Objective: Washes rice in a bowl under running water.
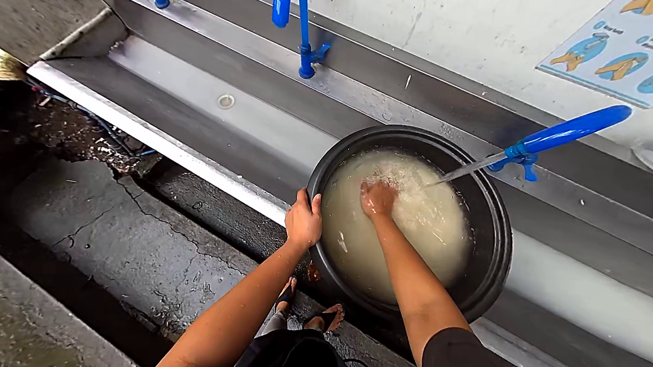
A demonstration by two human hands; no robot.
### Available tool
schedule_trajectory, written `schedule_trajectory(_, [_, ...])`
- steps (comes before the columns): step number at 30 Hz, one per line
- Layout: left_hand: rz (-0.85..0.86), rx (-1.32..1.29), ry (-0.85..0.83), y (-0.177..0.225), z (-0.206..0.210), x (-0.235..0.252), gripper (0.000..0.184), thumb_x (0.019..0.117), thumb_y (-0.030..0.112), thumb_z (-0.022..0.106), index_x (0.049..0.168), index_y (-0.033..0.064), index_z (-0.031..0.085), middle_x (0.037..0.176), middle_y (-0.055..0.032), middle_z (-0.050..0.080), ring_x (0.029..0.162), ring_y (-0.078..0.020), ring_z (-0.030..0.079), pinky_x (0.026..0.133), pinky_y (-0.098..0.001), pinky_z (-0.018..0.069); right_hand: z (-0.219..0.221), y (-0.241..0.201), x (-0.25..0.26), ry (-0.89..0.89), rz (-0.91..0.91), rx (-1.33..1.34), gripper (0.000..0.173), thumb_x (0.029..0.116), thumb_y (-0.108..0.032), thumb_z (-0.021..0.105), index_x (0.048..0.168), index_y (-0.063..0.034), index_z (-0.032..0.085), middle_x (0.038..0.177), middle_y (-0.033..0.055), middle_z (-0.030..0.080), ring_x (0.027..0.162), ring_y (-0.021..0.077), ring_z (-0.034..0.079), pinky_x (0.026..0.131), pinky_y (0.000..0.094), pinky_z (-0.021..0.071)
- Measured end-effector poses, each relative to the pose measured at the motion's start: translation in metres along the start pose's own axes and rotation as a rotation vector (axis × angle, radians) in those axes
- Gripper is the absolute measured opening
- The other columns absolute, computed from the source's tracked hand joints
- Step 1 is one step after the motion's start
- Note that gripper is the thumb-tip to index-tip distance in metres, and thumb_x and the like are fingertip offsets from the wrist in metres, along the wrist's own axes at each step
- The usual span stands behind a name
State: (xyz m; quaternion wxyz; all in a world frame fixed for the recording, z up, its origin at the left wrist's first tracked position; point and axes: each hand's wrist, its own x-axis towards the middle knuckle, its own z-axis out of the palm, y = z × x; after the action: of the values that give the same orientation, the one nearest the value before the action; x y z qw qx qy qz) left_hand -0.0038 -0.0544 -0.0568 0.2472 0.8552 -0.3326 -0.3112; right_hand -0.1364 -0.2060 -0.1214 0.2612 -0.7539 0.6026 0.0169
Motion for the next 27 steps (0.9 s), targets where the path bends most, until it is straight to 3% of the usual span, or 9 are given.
schedule_trajectory(2, [0.000,0.000,0.000,0.000,0.000,0.000,0.054,0.1123,0.042,0.032,0.151,0.0067,0.045,0.120,-0.0239,0.069,0.118,-0.0401,0.065,0.103,-0.0601,0.0463,0.010,-0.015,-0.002,-0.012,-0.060,-0.052,0.067,0.1083,-0.051,0.041,0.142,0.0056,0.055,0.149,0.0314,0.049,0.147,0.0465,0.038,0.122,0.0588,0.0283])
schedule_trajectory(6, [0.005,0.000,-0.005,0.001,-0.001,0.000,0.055,0.1123,0.042,0.031,0.152,0.0065,0.044,0.122,-0.0239,0.069,0.120,-0.0396,0.064,0.106,-0.0602,0.0443,0.027,-0.035,-0.029,-0.148,-0.172,-0.122,0.059,0.1074,-0.035,0.050,0.147,0.0094,0.049,0.158,0.0336,0.037,0.153,0.0459,0.027,0.126,0.0580,0.0173])
schedule_trajectory(8, [0.009,0.008,-0.005,0.001,-0.001,0.000,0.055,0.1123,0.043,0.030,0.151,0.0064,0.045,0.123,-0.0235,0.069,0.121,-0.0386,0.064,0.107,-0.0596,0.0435,0.032,-0.039,-0.046,-0.131,-0.253,-0.111,0.051,0.1030,-0.033,0.055,0.136,0.0053,0.061,0.146,0.0284,0.055,0.143,0.0420,0.045,0.121,0.0577,0.0312])
schedule_trajectory(11, [0.015,0.016,-0.006,0.001,0.000,0.001,0.055,0.1123,0.043,0.030,0.151,0.0062,0.045,0.123,-0.0237,0.069,0.122,-0.0388,0.064,0.108,-0.0593,0.0425,0.042,-0.018,-0.059,-0.196,-0.384,-0.122,0.050,0.1055,-0.021,0.045,0.150,0.0017,0.049,0.159,0.0266,0.041,0.152,0.0421,0.032,0.125,0.0587,0.0215])
schedule_trajectory(15, [0.021,0.014,-0.009,0.002,-0.001,0.000,0.054,0.1123,0.043,0.031,0.150,0.0067,0.046,0.122,-0.0239,0.069,0.120,-0.0391,0.065,0.107,-0.0602,0.0431,0.038,0.025,-0.056,-0.167,-0.433,-0.247,0.060,0.1064,-0.042,0.045,0.156,-0.0088,0.045,0.166,0.0221,0.033,0.157,0.0441,0.018,0.125,0.0680,0.0071])
schedule_trajectory(19, [0.020,0.016,-0.012,0.002,-0.001,0.000,0.055,0.1122,0.043,0.030,0.150,0.0065,0.046,0.123,-0.0236,0.069,0.121,-0.0389,0.064,0.107,-0.0596,0.0435,0.008,0.061,-0.059,-0.191,-0.289,-0.309,0.059,0.1088,-0.043,0.038,0.160,-0.0125,0.039,0.167,0.0203,0.032,0.157,0.0427,0.020,0.122,0.0731,0.0049])
schedule_trajectory(23, [0.018,0.016,-0.019,0.002,-0.003,0.000,0.055,0.1122,0.044,0.030,0.151,0.0072,0.046,0.125,-0.0227,0.069,0.124,-0.0376,0.064,0.109,-0.0590,0.0417,-0.014,0.093,-0.060,-0.190,-0.074,-0.286,0.062,0.1094,-0.048,0.035,0.160,-0.0122,0.038,0.162,0.0173,0.041,0.153,0.0363,0.034,0.125,0.0599,0.0220])
schedule_trajectory(25, [0.021,0.006,-0.026,0.002,-0.003,0.000,0.055,0.1123,0.043,0.030,0.151,0.0068,0.045,0.127,-0.0226,0.068,0.125,-0.0371,0.063,0.110,-0.0591,0.0411,-0.025,0.107,-0.065,-0.207,0.056,-0.210,0.062,0.1092,-0.045,0.041,0.157,-0.0045,0.040,0.158,0.0231,0.044,0.149,0.0392,0.040,0.122,0.0584,0.0300])
schedule_trajectory(27, [0.026,0.001,-0.025,0.003,-0.003,0.000,0.055,0.1123,0.043,0.030,0.151,0.0065,0.045,0.127,-0.0224,0.068,0.125,-0.0367,0.063,0.110,-0.0589,0.0415,-0.031,0.120,-0.073,-0.217,0.176,-0.147,0.062,0.1087,-0.039,0.044,0.157,0.0003,0.038,0.159,0.0260,0.041,0.150,0.0394,0.038,0.122,0.0568,0.0302])
